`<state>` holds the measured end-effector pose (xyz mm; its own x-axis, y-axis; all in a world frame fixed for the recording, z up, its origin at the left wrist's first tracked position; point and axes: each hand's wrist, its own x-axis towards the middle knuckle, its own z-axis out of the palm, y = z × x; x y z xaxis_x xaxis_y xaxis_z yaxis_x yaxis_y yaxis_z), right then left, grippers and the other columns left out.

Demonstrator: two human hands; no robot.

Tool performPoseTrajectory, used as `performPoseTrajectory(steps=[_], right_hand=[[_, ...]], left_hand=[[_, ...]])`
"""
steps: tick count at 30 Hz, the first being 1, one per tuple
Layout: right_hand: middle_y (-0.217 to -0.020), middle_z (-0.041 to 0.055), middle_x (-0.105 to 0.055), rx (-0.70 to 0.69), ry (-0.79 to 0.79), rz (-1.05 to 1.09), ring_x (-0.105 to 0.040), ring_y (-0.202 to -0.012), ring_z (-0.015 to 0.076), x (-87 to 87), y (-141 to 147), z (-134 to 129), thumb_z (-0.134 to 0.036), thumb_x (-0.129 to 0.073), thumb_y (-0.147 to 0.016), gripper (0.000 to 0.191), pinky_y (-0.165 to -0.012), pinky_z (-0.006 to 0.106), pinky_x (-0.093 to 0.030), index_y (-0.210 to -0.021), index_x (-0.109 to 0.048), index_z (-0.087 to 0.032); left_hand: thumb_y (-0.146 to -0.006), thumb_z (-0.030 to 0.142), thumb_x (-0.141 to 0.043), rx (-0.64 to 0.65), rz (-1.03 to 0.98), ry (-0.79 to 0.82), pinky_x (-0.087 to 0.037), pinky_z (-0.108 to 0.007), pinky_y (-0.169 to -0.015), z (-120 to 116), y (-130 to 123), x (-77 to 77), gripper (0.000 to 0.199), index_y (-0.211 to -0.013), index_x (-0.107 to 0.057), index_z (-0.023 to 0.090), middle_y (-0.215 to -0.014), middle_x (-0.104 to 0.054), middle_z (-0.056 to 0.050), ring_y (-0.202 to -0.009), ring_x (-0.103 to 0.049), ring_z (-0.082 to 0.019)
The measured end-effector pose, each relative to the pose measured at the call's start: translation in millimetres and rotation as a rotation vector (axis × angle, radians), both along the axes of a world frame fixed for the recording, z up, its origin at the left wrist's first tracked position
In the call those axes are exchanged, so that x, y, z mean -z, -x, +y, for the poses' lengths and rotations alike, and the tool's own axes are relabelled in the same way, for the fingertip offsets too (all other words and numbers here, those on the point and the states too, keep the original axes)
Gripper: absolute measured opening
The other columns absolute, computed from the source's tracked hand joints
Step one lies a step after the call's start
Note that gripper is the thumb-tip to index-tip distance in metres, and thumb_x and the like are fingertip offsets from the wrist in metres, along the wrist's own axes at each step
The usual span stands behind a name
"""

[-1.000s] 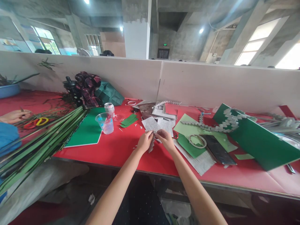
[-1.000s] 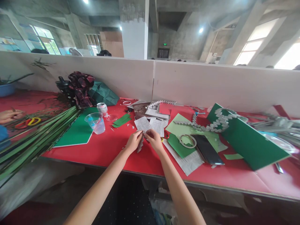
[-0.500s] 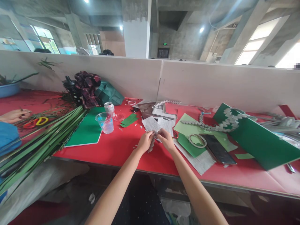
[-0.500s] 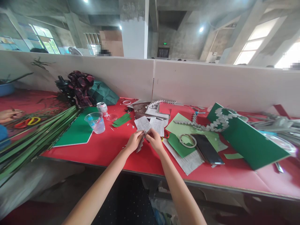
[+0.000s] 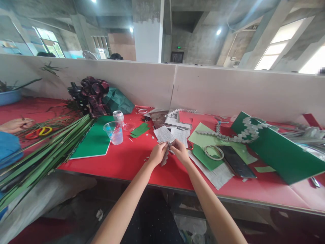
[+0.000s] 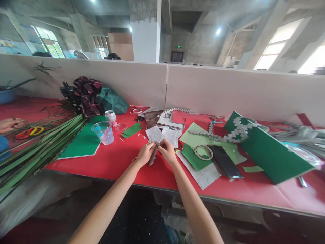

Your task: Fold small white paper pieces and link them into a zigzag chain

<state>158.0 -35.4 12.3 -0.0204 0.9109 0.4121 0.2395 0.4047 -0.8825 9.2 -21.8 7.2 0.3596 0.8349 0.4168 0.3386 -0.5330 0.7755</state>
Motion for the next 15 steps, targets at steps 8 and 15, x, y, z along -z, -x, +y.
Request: performPoseTrajectory(steps=[8,15], right_hand=[[-0.055,-0.0055,-0.043,0.042,0.013,-0.014,-0.038,-0.052,0.0104,0.4,-0.3,0.8,-0.023,-0.053,-0.071,0.011,-0.050,0.023,-0.030,-0.064,-0.045,-0.020],[-0.057,-0.0042,-0.048,0.011,0.034,-0.040,-0.042,-0.054,0.0112,3.0,-2.7,1.6,-0.029,-0.055,-0.075,0.015,-0.052,0.024,-0.032,-0.066,-0.049,-0.019]], left_hand=[[-0.096,0.032,-0.030,-0.039,0.114,-0.106,-0.046,-0.025,-0.069,3.2,0.3,4.3,0.034,-0.098,-0.061,0.018,-0.088,-0.063,-0.006,-0.076,-0.061,-0.016],[-0.095,0.027,-0.033,-0.076,0.110,-0.127,-0.048,-0.029,-0.079,7.3,-0.1,10.3,0.033,-0.114,-0.059,0.018,-0.103,-0.062,-0.009,-0.091,-0.062,-0.019]])
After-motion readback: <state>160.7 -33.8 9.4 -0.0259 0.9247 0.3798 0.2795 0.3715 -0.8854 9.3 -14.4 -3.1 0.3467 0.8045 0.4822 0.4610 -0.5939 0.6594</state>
